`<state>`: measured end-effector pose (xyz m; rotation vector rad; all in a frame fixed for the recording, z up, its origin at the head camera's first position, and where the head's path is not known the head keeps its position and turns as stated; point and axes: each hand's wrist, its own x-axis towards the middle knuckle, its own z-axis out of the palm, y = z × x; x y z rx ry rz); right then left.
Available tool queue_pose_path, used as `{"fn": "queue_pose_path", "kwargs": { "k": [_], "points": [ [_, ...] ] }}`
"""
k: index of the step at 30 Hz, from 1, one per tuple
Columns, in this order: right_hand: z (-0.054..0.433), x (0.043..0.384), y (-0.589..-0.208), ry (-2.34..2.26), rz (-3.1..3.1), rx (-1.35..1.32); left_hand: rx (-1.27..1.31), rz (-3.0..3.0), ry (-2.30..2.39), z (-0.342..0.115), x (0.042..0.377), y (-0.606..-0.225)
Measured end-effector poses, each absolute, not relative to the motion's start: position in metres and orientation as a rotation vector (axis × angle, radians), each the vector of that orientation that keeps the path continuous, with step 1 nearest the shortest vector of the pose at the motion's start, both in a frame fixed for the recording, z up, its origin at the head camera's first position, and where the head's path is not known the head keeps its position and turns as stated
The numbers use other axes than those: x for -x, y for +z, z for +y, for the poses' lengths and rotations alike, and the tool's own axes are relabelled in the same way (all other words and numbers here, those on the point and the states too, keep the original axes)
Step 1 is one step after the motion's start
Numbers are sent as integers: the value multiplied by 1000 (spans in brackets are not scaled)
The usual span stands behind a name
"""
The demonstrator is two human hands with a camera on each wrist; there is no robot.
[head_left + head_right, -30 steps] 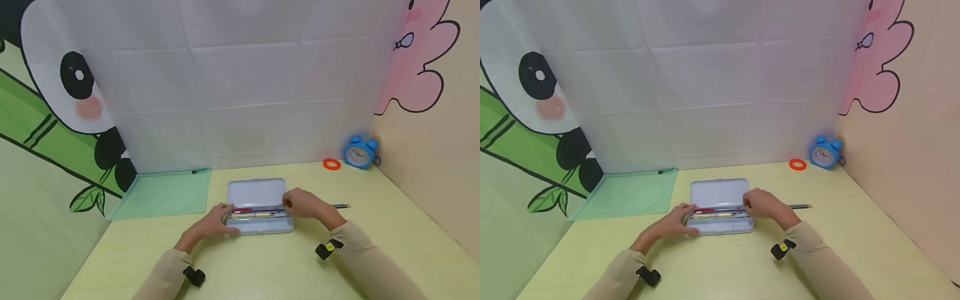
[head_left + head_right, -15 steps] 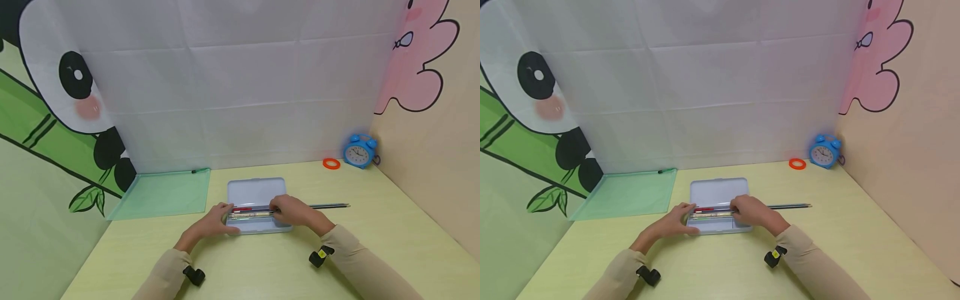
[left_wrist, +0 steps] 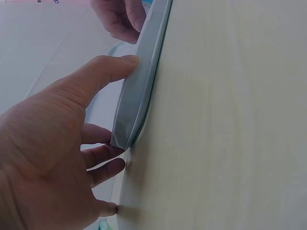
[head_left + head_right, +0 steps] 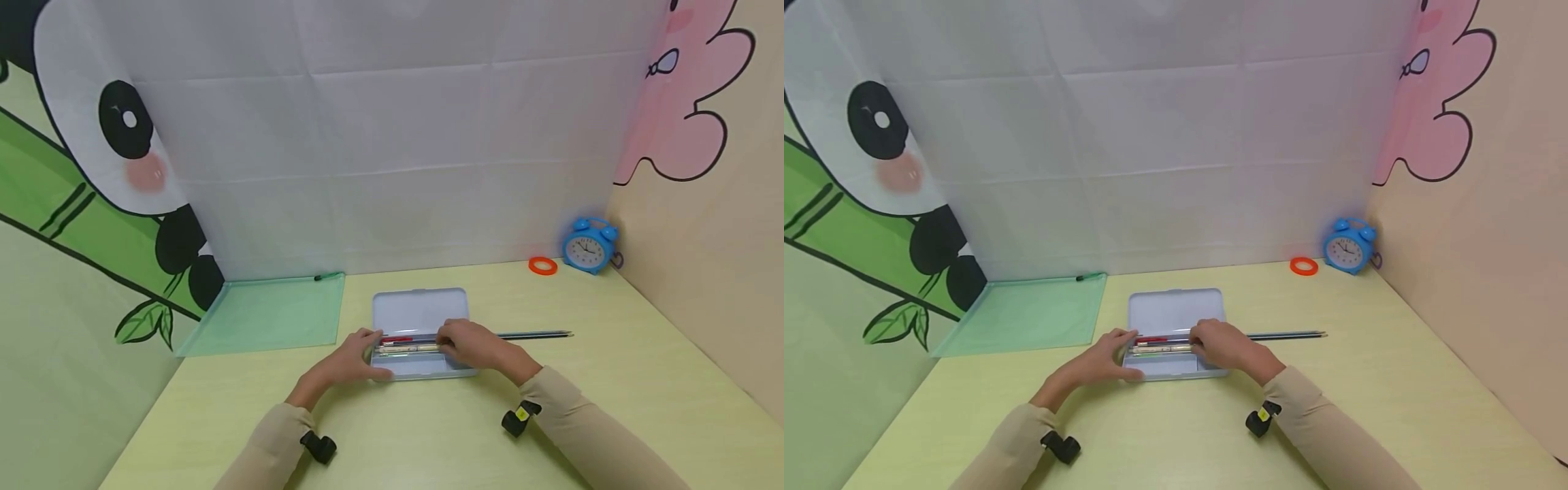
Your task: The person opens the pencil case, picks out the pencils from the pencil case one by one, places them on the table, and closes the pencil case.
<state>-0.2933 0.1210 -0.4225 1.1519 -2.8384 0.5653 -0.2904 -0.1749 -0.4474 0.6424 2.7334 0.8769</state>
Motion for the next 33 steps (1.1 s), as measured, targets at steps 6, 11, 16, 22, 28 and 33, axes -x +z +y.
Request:
{"fn": "queue_pose_path", "kwargs": {
  "k": [6, 11, 16, 22, 28, 33],
  "points": [
    [120, 295, -426, 575, -2870, -1122, -647, 2737, 871, -175, 290, -447],
    [120, 295, -427, 611, -2904, -1091, -646, 2736, 873, -175, 289, -446],
    [120, 295, -428, 604, -2924, -1071, -645, 2733, 873, -175, 289, -447],
    [120, 295, -427, 606, -2942, -1054, -639, 2734, 875, -174, 290, -446],
    [120, 295, -428, 627, -2940, -1058, -645, 2740, 873, -174, 290, -447],
    [120, 295, -429, 621, -2929, -1065, -641, 2740, 874, -174, 290, -447]
  ]
}}
